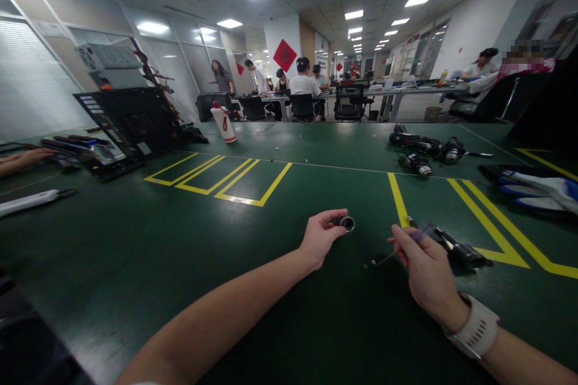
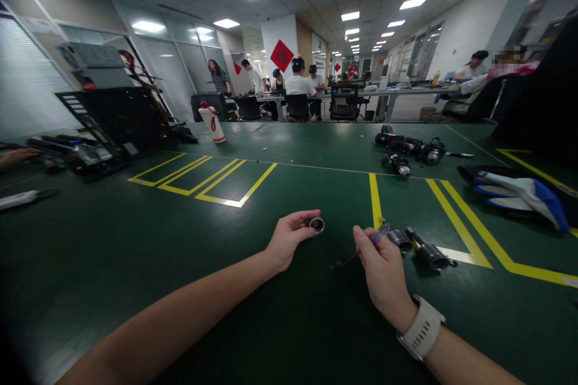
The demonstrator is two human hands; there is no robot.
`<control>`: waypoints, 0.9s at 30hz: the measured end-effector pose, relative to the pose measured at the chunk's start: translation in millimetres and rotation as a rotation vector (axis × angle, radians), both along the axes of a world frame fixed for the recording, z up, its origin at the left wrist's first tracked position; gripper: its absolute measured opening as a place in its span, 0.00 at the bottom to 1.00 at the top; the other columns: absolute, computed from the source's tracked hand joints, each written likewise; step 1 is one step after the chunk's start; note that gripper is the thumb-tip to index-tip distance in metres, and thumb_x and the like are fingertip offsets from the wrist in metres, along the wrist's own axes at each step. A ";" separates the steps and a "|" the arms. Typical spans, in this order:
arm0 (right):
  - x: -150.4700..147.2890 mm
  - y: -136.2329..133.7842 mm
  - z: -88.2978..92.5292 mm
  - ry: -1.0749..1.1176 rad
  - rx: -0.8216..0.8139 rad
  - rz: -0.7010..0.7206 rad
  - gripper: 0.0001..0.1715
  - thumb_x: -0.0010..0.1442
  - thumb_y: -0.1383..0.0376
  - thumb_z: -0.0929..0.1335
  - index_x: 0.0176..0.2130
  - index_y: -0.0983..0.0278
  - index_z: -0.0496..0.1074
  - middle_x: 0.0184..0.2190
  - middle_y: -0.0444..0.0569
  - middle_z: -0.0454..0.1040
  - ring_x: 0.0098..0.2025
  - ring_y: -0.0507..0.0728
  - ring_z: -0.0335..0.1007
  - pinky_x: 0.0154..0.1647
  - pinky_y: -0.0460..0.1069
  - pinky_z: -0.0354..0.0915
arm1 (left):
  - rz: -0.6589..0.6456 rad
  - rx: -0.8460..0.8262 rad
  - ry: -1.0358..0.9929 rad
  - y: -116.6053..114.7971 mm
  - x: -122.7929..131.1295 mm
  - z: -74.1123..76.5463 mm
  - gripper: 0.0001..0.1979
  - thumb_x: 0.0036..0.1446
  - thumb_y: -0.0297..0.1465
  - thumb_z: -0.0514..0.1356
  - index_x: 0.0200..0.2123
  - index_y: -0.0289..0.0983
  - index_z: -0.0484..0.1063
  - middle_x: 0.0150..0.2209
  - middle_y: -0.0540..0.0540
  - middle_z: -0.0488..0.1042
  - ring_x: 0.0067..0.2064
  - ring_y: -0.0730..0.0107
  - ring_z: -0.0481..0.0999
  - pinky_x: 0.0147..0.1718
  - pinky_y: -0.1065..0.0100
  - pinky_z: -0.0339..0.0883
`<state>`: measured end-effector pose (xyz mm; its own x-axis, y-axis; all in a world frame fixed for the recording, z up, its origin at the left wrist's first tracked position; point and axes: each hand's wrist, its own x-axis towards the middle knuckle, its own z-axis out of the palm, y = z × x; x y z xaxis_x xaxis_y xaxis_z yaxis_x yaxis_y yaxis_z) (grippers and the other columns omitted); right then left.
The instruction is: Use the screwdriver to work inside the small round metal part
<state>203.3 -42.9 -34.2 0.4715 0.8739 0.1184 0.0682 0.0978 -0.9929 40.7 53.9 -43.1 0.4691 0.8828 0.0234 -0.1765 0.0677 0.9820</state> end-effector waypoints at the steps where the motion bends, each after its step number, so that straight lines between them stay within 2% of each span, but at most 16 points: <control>1: -0.1 0.1 -0.5 0.002 0.005 -0.004 0.20 0.52 0.49 0.68 0.23 0.62 0.67 0.19 0.41 0.62 0.21 0.50 0.57 0.18 0.46 0.56 | -0.005 0.007 -0.006 -0.2 0.6 -0.4 0.19 0.48 0.18 0.61 0.44 0.38 0.73 0.45 0.44 0.75 0.46 0.65 0.73 0.50 0.57 0.65; 7: -0.1 -0.5 -2.1 -0.028 0.069 -0.010 0.19 0.54 0.51 0.67 0.23 0.62 0.67 0.18 0.41 0.62 0.21 0.51 0.57 0.20 0.47 0.57 | -0.071 0.029 -0.039 -3.7 1.7 1.5 0.19 0.49 0.20 0.62 0.46 0.37 0.73 0.44 0.43 0.76 0.46 0.65 0.74 0.51 0.56 0.64; 11: 0.6 -1.3 -1.3 -0.091 0.146 -0.003 0.20 0.57 0.51 0.65 0.23 0.61 0.67 0.18 0.42 0.62 0.25 0.54 0.63 0.25 0.49 0.59 | -0.114 0.028 -0.046 -8.8 1.3 8.2 0.18 0.48 0.21 0.62 0.45 0.35 0.73 0.40 0.43 0.77 0.44 0.63 0.75 0.49 0.55 0.66; 14: -0.1 -3.2 1.4 -0.146 0.189 0.019 0.19 0.58 0.52 0.64 0.24 0.61 0.68 0.20 0.43 0.65 0.29 0.56 0.64 0.29 0.50 0.60 | -0.136 0.074 -0.041 -11.5 1.4 11.4 0.17 0.48 0.21 0.63 0.43 0.35 0.74 0.42 0.42 0.76 0.45 0.62 0.75 0.49 0.55 0.66; 21: -7.8 -9.9 10.9 -0.493 0.226 0.061 0.15 0.62 0.58 0.61 0.27 0.60 0.67 0.25 0.44 0.67 0.28 0.55 0.64 0.28 0.49 0.61 | -0.113 0.123 -0.053 -10.9 2.7 7.3 0.16 0.46 0.21 0.63 0.41 0.35 0.75 0.45 0.42 0.74 0.46 0.63 0.74 0.49 0.56 0.66; 27: -11.7 -9.5 10.9 -0.647 0.305 0.131 0.10 0.62 0.62 0.62 0.29 0.60 0.68 0.24 0.45 0.68 0.26 0.55 0.64 0.27 0.50 0.62 | -0.089 0.108 -0.056 -12.4 4.5 6.1 0.15 0.45 0.20 0.63 0.39 0.34 0.75 0.44 0.42 0.75 0.44 0.66 0.75 0.48 0.59 0.66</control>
<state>191.6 -52.4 -23.3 0.1188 0.8018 0.5856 0.6011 0.4113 -0.6852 45.2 41.5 -37.1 0.5411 0.8285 0.1443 -0.2287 -0.0201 0.9733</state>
